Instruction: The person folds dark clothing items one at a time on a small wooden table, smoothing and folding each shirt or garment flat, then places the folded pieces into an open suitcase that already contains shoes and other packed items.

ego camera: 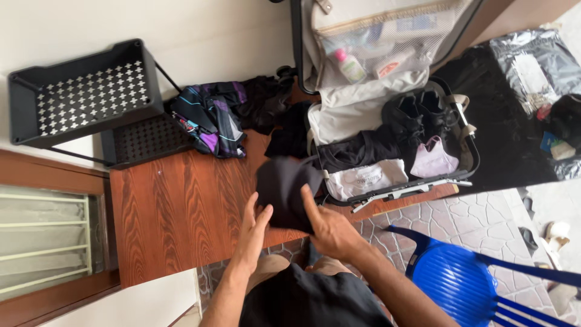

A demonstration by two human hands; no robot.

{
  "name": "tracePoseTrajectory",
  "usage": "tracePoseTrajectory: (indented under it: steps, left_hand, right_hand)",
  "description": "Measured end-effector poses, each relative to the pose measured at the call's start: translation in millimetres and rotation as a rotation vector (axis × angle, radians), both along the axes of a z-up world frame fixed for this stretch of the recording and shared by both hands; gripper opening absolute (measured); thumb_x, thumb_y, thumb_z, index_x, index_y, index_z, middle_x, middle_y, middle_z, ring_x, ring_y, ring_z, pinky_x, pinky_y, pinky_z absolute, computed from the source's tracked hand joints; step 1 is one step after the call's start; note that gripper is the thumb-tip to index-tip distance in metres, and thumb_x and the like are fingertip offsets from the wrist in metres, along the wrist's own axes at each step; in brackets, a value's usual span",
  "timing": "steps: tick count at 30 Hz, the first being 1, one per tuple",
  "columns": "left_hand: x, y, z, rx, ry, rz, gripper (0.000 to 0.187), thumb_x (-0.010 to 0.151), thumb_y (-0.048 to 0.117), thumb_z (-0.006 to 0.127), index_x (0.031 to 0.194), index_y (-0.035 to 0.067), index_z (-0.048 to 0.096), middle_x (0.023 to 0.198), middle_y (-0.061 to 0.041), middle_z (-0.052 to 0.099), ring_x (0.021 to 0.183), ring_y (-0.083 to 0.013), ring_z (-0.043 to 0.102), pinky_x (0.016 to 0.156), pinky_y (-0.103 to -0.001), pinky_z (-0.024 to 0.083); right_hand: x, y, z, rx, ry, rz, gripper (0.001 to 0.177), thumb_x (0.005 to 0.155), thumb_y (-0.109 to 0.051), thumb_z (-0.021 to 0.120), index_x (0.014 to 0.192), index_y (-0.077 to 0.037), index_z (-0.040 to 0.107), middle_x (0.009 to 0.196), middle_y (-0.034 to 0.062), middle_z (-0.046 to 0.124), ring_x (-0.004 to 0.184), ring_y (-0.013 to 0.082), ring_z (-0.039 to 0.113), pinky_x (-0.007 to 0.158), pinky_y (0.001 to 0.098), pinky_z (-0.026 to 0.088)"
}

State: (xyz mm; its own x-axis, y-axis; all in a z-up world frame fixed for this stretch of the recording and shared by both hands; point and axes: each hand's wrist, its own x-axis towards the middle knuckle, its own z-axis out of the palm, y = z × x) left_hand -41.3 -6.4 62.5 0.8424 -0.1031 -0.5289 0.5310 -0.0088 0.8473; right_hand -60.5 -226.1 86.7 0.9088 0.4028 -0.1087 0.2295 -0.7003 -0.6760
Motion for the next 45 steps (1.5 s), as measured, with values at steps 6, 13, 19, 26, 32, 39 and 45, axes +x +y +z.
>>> tracePoseTrajectory:
  steps: [6, 13, 19, 26, 32, 39, 45]
  left_hand:
    - [23.2, 26.0, 1.7, 0.118, 0.272, -0.164, 0.108, 0.082, 0.069, 0.056, 0.165, 0.021, 0.007, 0.171, -0.015, 0.016, 0.157, -0.0348, 0.016, 0.119, -0.062, 0.020]
    - [40.6, 74.7, -13.5, 0.235, 0.410, -0.338, 0.125, 0.072, 0.069, 0.068, 0.163, 0.017, -0.001, 0.153, -0.029, 0.042, 0.139, -0.0413, 0.053, 0.088, -0.048, 0.067]
    - [41.0, 115.8, -54.7, 0.323, 0.269, -0.340, 0.085, 0.082, 0.022, 0.068, 0.156, 0.013, 0.028, 0.142, -0.021, 0.056, 0.122, -0.0305, 0.067, 0.091, -0.036, 0.060]
    - [58.3, 167.5, -67.1, 0.197, 0.009, 0.008, 0.053, 0.085, -0.006, 0.051, 0.134, 0.010, 0.064, 0.122, -0.018, 0.066, 0.089, -0.0233, 0.060, 0.079, -0.036, 0.048]
    - [81.1, 201.4, -41.8, 0.042, -0.413, 0.026, 0.063, 0.074, -0.015, 0.044, 0.129, 0.007, 0.065, 0.132, -0.001, 0.062, 0.111, -0.0087, 0.058, 0.090, -0.021, 0.047]
    - [99.2, 235.5, -30.7, -0.040, -0.408, 0.135, 0.061, 0.079, -0.019, 0.044, 0.129, 0.005, 0.069, 0.116, -0.004, 0.066, 0.086, -0.0071, 0.054, 0.073, -0.021, 0.046]
    - [96.5, 291.2, -37.0, 0.078, -0.449, 0.177, 0.058, 0.080, -0.019, 0.042, 0.124, 0.005, 0.071, 0.113, -0.003, 0.069, 0.085, -0.0010, 0.059, 0.073, -0.016, 0.048]
  right_hand:
    - [-15.5, 32.4, -15.4, -0.200, -0.166, 0.284, 0.075, 0.084, -0.019, 0.067, 0.154, -0.003, 0.045, 0.103, 0.0116, 0.073, 0.100, 0.0312, 0.065, 0.092, 0.0425, 0.051]
    - [-19.0, 82.5, -26.3, -0.232, -0.391, 0.470, 0.038, 0.089, -0.019, 0.064, 0.126, -0.017, 0.068, 0.114, 0.0043, 0.072, 0.121, 0.0301, 0.058, 0.097, 0.0426, 0.047]
    - [-19.0, 120.4, -25.6, -0.204, -0.395, 0.417, 0.041, 0.099, -0.017, 0.060, 0.139, -0.016, 0.063, 0.116, 0.0058, 0.070, 0.120, 0.0280, 0.061, 0.097, 0.0424, 0.050]
    - [7.8, 147.0, -18.0, -0.243, -0.252, 0.098, 0.078, 0.078, -0.008, 0.066, 0.153, -0.014, 0.044, 0.132, 0.0184, 0.061, 0.112, 0.0329, 0.061, 0.092, 0.0430, 0.052]
    - [33.3, 181.2, -15.3, -0.054, 0.000, -0.145, 0.079, 0.078, -0.037, 0.077, 0.142, -0.004, 0.045, 0.104, 0.0166, 0.059, 0.096, 0.0340, 0.059, 0.083, 0.0468, 0.049]
    - [56.1, 225.6, -41.0, 0.051, 0.000, -0.457, 0.067, 0.098, -0.061, 0.060, 0.142, -0.011, 0.060, 0.104, 0.0109, 0.069, 0.102, 0.0314, 0.067, 0.090, 0.0445, 0.053]
    - [78.3, 241.8, -73.2, -0.089, 0.482, -0.725, 0.100, 0.077, -0.069, 0.069, 0.150, -0.006, 0.041, 0.088, 0.0197, 0.076, 0.090, 0.0383, 0.075, 0.078, 0.0483, 0.058]
